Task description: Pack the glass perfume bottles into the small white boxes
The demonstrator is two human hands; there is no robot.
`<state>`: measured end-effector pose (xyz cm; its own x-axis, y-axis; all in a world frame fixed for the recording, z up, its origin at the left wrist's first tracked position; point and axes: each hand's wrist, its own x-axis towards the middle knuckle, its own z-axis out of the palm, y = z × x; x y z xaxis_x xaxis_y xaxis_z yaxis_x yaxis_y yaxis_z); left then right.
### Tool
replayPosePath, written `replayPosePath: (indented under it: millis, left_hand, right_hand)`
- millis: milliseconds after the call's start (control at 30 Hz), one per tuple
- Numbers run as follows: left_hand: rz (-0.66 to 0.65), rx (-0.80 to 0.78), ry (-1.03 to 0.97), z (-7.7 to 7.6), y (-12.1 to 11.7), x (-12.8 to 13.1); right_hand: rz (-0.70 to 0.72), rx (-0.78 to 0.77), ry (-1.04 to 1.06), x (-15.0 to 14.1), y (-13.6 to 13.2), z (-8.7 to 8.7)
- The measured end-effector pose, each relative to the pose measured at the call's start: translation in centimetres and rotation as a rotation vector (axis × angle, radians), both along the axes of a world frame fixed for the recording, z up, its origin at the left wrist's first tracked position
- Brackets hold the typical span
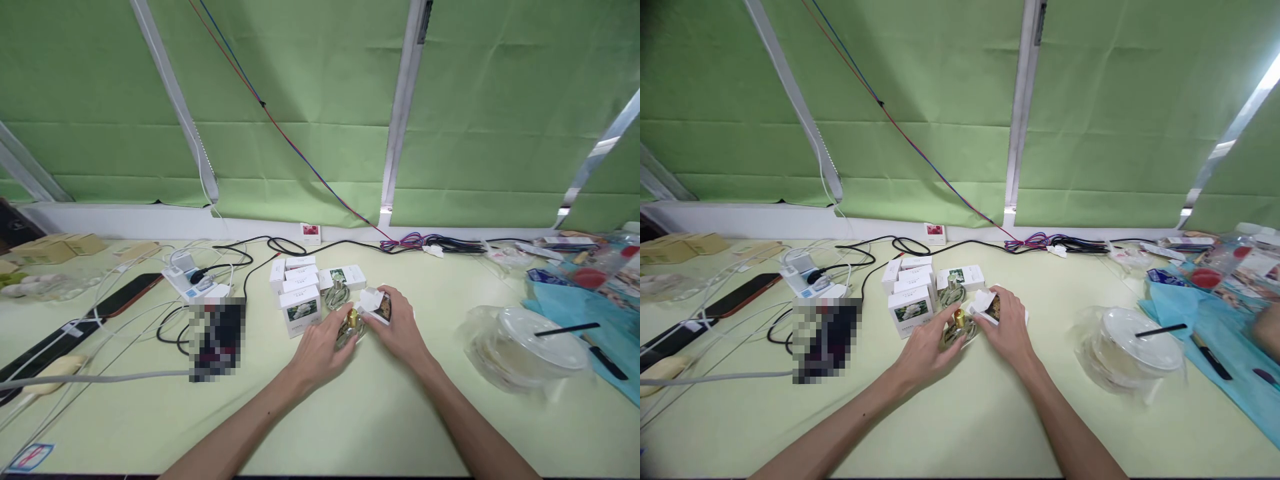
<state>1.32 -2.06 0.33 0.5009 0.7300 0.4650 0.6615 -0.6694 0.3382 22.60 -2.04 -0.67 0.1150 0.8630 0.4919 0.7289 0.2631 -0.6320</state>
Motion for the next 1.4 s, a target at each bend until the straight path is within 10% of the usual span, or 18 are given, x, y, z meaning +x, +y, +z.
replayPosePath:
  millis: [1400]
  left_hand:
    - [-0.058, 0.004, -0.040, -0.39, -0.33, 0.20]
  right_hand:
    - [0.007, -0.003, -0.006, -0.18, -0.17, 0.38]
